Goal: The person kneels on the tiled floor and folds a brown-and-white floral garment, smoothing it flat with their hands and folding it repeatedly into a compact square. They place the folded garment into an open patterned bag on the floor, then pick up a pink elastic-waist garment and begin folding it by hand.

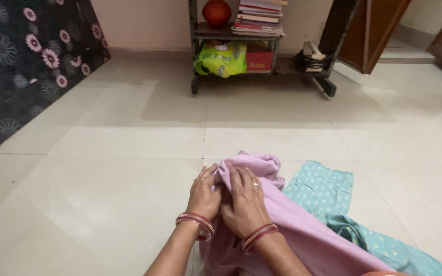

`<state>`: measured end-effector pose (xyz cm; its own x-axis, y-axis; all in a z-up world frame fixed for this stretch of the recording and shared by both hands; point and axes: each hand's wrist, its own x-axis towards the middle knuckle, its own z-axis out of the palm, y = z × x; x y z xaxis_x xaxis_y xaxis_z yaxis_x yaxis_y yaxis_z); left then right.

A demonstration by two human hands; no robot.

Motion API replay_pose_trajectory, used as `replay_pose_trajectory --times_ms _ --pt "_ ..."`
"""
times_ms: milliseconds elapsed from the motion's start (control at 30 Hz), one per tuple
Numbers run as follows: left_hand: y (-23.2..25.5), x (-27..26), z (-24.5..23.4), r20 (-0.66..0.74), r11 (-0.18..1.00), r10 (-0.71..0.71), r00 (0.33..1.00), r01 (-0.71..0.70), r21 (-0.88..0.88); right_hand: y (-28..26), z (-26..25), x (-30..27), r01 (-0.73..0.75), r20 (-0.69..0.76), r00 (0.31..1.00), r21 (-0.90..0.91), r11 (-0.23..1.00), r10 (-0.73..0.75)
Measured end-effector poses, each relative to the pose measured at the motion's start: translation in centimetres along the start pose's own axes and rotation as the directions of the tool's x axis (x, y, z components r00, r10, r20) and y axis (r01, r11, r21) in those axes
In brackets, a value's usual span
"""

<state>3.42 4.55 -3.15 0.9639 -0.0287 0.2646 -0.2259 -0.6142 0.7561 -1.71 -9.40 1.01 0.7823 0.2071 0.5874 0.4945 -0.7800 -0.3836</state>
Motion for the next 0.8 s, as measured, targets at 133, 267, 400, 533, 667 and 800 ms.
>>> replay_pose_trajectory --times_ms 133,267,400,533,667,800 --pt "2.6 -0.6 -2.6 -0.009 0.988 0.038 0.999 -0.039 -0.151 -0.3 0.6 -0.4 -0.150 -0.001 0.989 -0.081 0.985 0.150" --pt "5.1 -1.6 -4.6 -0.034 0.981 0.088 0.995 -0.093 -0.171 -1.6 -0.8 0.7 -0.410 0.079 0.910 0.006 0.912 0.408" --pt "6.4 -2.6 -6.2 -0.026 0.908 -0.072 0.997 0.055 -0.414 -3.9 -2.5 2.3 -0.351 -0.032 0.936 0.006 0.937 0.351" --pt "6.3 -3.8 -8.0 0.079 0.709 -0.005 0.997 0.059 -0.702 -6.9 -3.0 3.9 -0.305 -0.085 0.938 0.258 0.917 0.336" --pt "5.2 -4.3 -10.1 0.123 0.692 0.000 0.992 0.089 -0.716 -9.1 -3.1 5.1 -0.143 -0.098 0.967 0.560 0.816 0.237" --pt "4.2 -4.8 -12.5 0.080 0.739 -0.016 0.997 0.065 -0.670 -10.9 -2.6 5.9 -0.157 -0.046 0.962 0.716 0.680 0.270"
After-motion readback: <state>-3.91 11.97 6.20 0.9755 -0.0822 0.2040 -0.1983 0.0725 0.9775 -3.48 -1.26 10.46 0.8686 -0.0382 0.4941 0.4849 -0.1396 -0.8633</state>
